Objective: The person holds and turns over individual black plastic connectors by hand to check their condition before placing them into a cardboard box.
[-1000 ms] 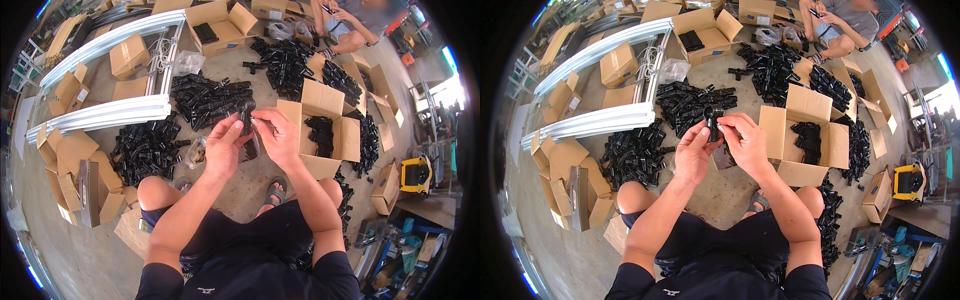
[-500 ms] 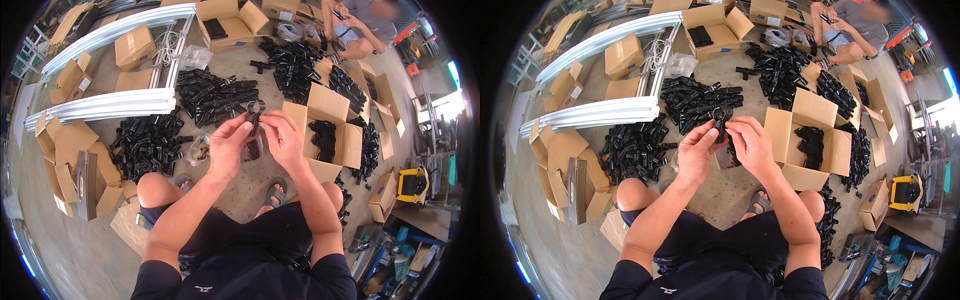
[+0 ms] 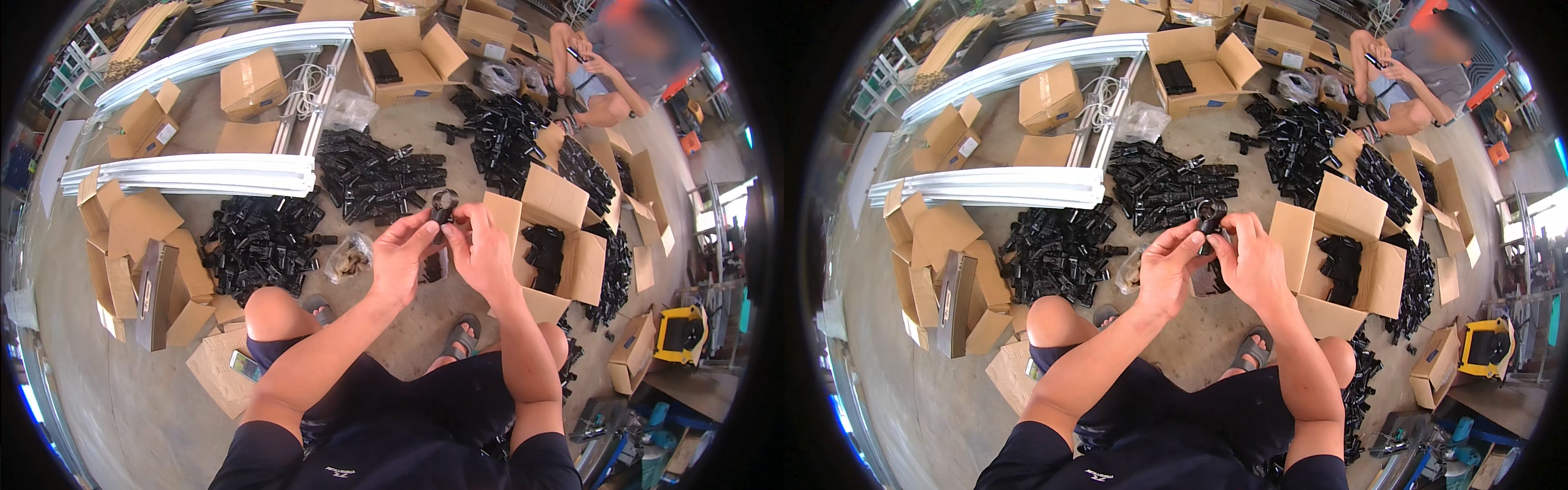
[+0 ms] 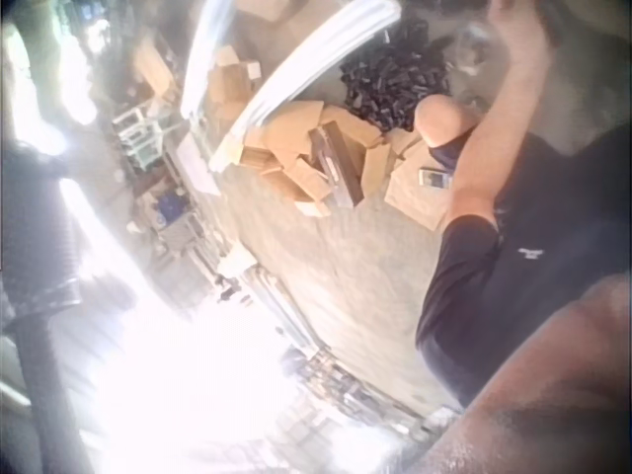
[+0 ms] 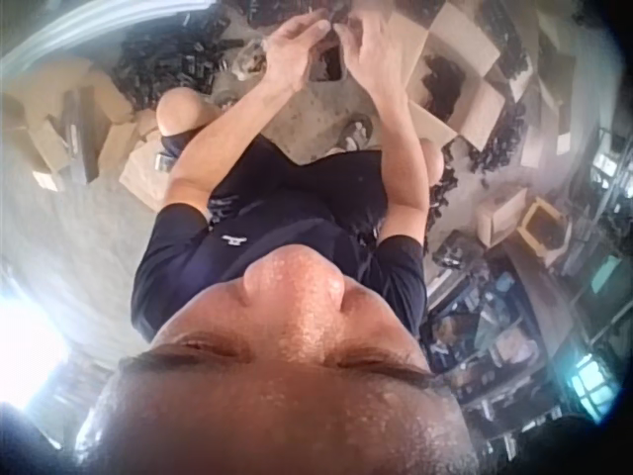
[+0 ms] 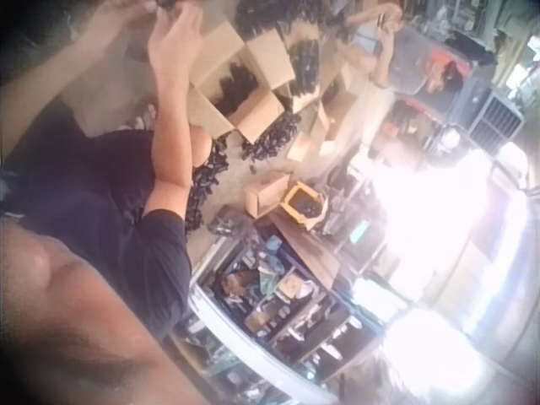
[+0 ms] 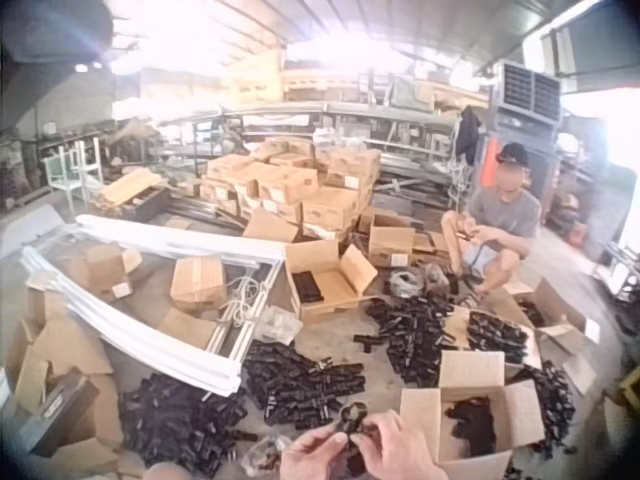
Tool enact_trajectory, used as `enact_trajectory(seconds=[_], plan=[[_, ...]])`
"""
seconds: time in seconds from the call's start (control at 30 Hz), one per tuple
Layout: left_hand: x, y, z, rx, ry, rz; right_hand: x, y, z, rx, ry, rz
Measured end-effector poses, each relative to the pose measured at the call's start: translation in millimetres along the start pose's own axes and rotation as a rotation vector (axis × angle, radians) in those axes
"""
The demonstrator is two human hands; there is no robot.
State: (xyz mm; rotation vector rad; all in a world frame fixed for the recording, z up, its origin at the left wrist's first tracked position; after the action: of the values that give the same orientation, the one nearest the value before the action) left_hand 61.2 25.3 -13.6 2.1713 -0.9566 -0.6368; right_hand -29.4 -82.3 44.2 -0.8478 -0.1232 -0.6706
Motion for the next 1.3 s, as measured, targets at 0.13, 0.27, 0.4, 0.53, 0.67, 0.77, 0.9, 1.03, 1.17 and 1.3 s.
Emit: enact_trajectory(seconds=[0.13, 0.27, 0.4, 0.53, 0.67, 0.77, 0.9, 1.03, 1.17, 1.3], plan=[[-4, 2, 3, 0.045, -0.045, -0.014, -8, 7, -14, -0.155, -0.016, 0.037], [-3, 3, 4, 0.029, -0.041, 0.009, -7, -4, -17, -0.273, -0.087, 0.06], [-2, 3, 2, 0.028, -0.038, 0.01, -1, -4, 4, -0.125, -0.012, 0.004], [-5, 3, 8, 0.046, -0.066, 0.022, -9, -5, -15, -0.322, -0.066, 0.019], [-4, 1, 2, 0.039, -0.038, 0.005, -2, -10, 7, -0.17, -0.023, -0.026], [-3, 2, 4, 0.053, -0.047, 0.019, -5, -2, 3, -0.049, -0.023, -0.069], [-7, 3, 8, 0.074, -0.067, 0.034, -10, -3, -13, -0.375, -0.046, 0.05], [-2, 1, 4, 0.046, -0.026, 0.006, -3, -8, 7, -0.221, -0.04, 0.004], [-5, 3, 2, 0.118, -0.022, 0.045, -8, 0, -3, -0.258, -0.06, -0.016], [-6, 5, 3, 0.119, -0.016, 0.05, -8, -7, -8, -0.322, -0.058, 0.06]])
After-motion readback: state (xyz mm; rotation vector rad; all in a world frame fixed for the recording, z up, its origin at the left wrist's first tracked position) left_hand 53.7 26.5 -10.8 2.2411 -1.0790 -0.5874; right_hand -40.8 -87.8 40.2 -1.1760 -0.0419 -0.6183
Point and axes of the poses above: each hand's wrist, its own x-axis towards the middle knuckle, its own y-axis out of the palm, z = x × y, the point moved 3 cm from there along x, towards the middle knuckle, and after that the axes turned 7 degrees about z, right-handed, at the moved point
